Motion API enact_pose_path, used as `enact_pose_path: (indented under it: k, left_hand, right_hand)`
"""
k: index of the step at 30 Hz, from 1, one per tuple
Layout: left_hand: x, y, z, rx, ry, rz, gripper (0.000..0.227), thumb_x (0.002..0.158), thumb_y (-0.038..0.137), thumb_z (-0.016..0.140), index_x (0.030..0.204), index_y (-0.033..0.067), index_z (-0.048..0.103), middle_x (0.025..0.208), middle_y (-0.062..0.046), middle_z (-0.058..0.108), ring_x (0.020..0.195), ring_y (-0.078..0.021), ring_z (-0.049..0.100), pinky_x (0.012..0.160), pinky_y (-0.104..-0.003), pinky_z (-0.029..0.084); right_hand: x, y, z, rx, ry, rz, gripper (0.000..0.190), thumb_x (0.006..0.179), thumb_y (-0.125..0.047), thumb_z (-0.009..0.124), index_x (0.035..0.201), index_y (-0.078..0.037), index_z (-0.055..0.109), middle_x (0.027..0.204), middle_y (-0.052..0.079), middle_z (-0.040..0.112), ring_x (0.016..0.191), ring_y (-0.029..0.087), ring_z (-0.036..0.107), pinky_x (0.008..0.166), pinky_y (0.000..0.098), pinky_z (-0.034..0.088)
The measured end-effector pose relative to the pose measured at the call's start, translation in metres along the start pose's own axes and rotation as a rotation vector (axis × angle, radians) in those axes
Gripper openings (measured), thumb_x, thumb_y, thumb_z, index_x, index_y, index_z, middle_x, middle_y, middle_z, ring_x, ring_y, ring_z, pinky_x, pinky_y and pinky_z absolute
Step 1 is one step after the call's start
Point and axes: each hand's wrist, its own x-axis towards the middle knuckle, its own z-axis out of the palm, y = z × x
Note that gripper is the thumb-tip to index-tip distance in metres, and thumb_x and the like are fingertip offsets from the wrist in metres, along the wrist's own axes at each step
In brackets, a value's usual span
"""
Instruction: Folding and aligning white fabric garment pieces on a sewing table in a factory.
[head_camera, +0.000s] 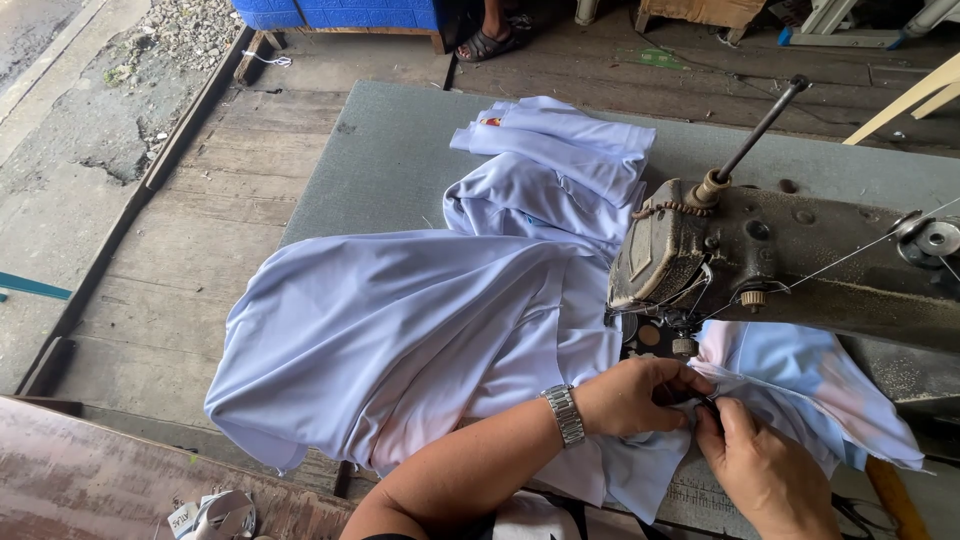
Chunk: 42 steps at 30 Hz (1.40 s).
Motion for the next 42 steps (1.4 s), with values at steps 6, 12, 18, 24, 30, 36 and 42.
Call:
enact_pose_path:
  k: [6, 12, 18, 24, 30, 36, 42]
  left_hand:
    - [-0.003, 0.012, -0.003, 0.038, -0.039, -0.062, 0.05, 0.075, 0.013, 0.067, 0.124, 0.0156, 0.059, 0.109, 0.003, 0.066, 0.093, -0.0081, 0.061, 0.086, -0.021, 0.049]
    - [-0.002, 0.007, 0.001, -0.035, 0.002, -0.014, 0.054, 0.075, 0.01, 0.061, 0.128, 0.0092, 0.055, 0.117, -0.006, 0.065, 0.104, -0.0141, 0.062, 0.095, -0.023, 0.049]
    - [-0.001, 0.002, 0.005, 0.27, 0.026, -0.006, 0.037, 0.073, 0.016, 0.059, 0.108, 0.0245, 0.069, 0.092, 0.006, 0.071, 0.073, -0.0086, 0.061, 0.07, -0.022, 0.048]
    - [-0.003, -0.01, 0.009, 0.252, 0.011, 0.051, 0.039, 0.079, 0.015, 0.065, 0.117, 0.0231, 0.065, 0.102, 0.002, 0.072, 0.095, -0.0097, 0.068, 0.087, -0.023, 0.053]
    - [-0.008, -0.009, 0.018, 0.347, 0.061, 0.239, 0.023, 0.088, 0.016, 0.06, 0.105, 0.0296, 0.068, 0.093, 0.006, 0.071, 0.065, -0.0087, 0.065, 0.065, -0.025, 0.052]
    - [-0.023, 0.021, 0.017, 0.393, 0.173, 0.541, 0.026, 0.102, 0.015, 0.056, 0.126, 0.0252, 0.058, 0.095, -0.003, 0.065, 0.081, -0.0231, 0.064, 0.076, -0.036, 0.054]
    - [-0.063, 0.093, 0.011, 0.414, 0.265, 0.472, 0.01, 0.1, 0.02, 0.053, 0.109, 0.0148, 0.054, 0.081, -0.009, 0.06, 0.069, -0.0312, 0.06, 0.066, -0.04, 0.048]
  right_hand:
    - [-0.005, 0.011, 0.019, -0.07, 0.07, -0.025, 0.018, 0.086, -0.04, 0.056, 0.09, -0.022, 0.056, 0.061, 0.007, 0.062, 0.049, 0.032, 0.061, 0.039, 0.049, 0.042]
    - [0.007, 0.006, -0.008, 0.169, 0.08, -0.154, 0.015, 0.094, -0.022, 0.05, 0.087, -0.009, 0.057, 0.059, 0.002, 0.063, 0.035, 0.013, 0.056, 0.026, 0.0283, 0.046]
    - [0.031, -0.001, -0.048, -0.039, 0.103, 0.068, 0.029, 0.094, -0.036, 0.047, 0.111, -0.018, 0.062, 0.1, 0.003, 0.064, 0.065, 0.026, 0.066, 0.041, 0.0412, 0.052]
    - [0.08, -0.009, -0.069, -0.17, -0.571, 0.271, 0.061, 0.09, -0.027, 0.051, 0.144, -0.039, 0.024, 0.143, 0.002, 0.035, 0.077, 0.019, 0.068, 0.048, 0.0243, 0.063]
    - [0.084, 0.013, -0.055, -0.115, -0.456, 0.483, 0.05, 0.092, -0.03, 0.048, 0.139, -0.024, 0.035, 0.138, 0.019, 0.039, 0.12, 0.038, 0.047, 0.095, 0.0505, 0.052]
    - [0.054, 0.004, -0.03, 0.029, -0.191, 0.243, 0.057, 0.093, -0.011, 0.04, 0.147, -0.027, 0.035, 0.134, 0.018, 0.044, 0.108, 0.044, 0.05, 0.085, 0.0509, 0.053]
    - [0.035, 0.01, 0.008, -0.227, 0.35, 0.134, 0.043, 0.09, -0.043, 0.055, 0.132, -0.036, 0.063, 0.124, -0.003, 0.063, 0.101, 0.031, 0.061, 0.079, 0.0473, 0.047]
